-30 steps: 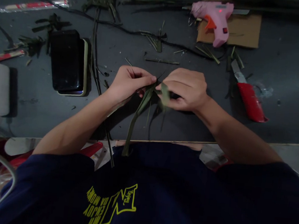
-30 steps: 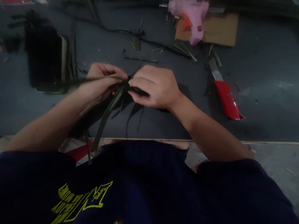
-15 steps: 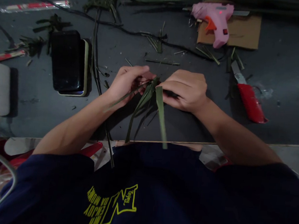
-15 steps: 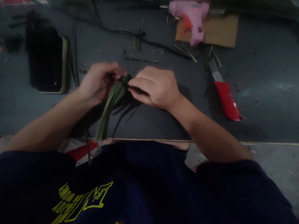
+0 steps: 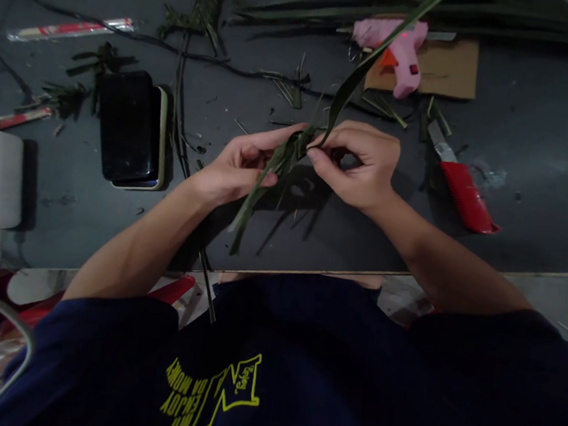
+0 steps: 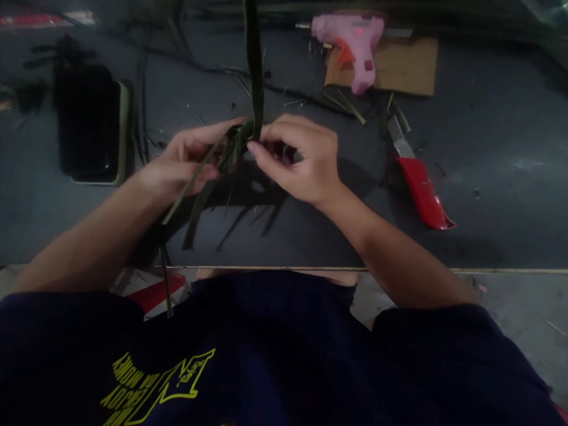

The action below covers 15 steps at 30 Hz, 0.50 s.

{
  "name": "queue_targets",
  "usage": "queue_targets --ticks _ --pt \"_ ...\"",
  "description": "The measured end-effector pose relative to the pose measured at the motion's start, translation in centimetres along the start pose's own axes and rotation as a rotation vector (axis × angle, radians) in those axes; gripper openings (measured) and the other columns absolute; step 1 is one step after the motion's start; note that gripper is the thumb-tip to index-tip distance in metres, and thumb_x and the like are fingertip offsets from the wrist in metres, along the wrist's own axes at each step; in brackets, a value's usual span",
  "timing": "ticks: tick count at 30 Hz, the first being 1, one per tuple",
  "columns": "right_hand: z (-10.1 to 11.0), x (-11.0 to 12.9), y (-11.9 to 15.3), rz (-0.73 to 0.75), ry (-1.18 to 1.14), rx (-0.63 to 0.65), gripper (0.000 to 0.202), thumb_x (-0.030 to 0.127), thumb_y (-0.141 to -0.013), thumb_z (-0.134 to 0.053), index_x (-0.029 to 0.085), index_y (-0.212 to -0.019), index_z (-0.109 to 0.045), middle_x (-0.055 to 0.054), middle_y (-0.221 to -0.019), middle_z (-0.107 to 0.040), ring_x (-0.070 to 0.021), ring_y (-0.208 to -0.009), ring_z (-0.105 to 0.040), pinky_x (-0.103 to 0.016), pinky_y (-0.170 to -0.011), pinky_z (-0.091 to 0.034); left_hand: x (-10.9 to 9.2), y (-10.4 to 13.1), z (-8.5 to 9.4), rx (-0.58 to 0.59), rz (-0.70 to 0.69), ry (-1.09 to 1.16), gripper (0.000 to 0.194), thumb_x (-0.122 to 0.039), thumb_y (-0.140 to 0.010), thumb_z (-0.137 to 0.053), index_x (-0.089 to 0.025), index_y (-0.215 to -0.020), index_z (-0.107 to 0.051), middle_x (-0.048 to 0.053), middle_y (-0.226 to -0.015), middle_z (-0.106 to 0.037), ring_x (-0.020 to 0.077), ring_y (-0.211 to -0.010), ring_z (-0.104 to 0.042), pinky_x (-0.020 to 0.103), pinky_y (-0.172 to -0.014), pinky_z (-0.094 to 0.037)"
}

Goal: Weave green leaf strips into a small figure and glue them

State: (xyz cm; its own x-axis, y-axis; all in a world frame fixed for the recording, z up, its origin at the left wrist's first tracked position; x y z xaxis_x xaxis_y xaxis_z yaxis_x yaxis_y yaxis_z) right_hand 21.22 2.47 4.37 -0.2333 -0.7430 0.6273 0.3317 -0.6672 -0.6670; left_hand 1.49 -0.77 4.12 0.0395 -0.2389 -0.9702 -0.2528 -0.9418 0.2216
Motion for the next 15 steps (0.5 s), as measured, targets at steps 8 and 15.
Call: queue_targets --ticks 8,15 --pt "-0.7 0.2 0.2 0.011 -0.012 0.026 0.021 0.038 -0.094 -0.066 0.022 -0.084 -0.073 0.000 -0.067 -0.066 -0.0112 -0.058 -0.059 -0.027 -0.058 -0.051 -0.2 0.4 -0.4 -0.174 -0.205 -0.169 0.044 -0.043 -0.068 -0.095 -0.027 -0.106 -0.081 0.003 -0.106 -0.081 0.0294 -0.117 -0.073 0.038 -0.095 -0.064" --pt "-1.1 0.2 0.2 0.010 -0.083 0.032 0.018 0.035 -0.093 -0.070 0.023 -0.080 -0.071 0.001 -0.064 -0.063 -0.0114 -0.058 -0.057 -0.027 -0.059 -0.049 -0.4 0.7 -0.3 -0.184 -0.194 -0.280 0.035 -0.031 -0.069 -0.094 -0.023 -0.102 -0.083 0.004 -0.095 -0.082 0.0238 -0.096 -0.077 0.028 -0.086 -0.062"
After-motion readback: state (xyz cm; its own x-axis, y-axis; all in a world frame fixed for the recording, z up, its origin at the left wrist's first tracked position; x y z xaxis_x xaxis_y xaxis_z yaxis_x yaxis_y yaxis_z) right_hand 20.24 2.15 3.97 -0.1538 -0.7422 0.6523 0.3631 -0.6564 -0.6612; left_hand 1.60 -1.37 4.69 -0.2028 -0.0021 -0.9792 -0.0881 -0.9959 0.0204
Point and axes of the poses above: each hand's wrist, its own y-axis away from the middle knuckle, its own z-axis out of the back of the hand, x = y × z, the point moved 3 cm from there along -y, towards the middle knuckle
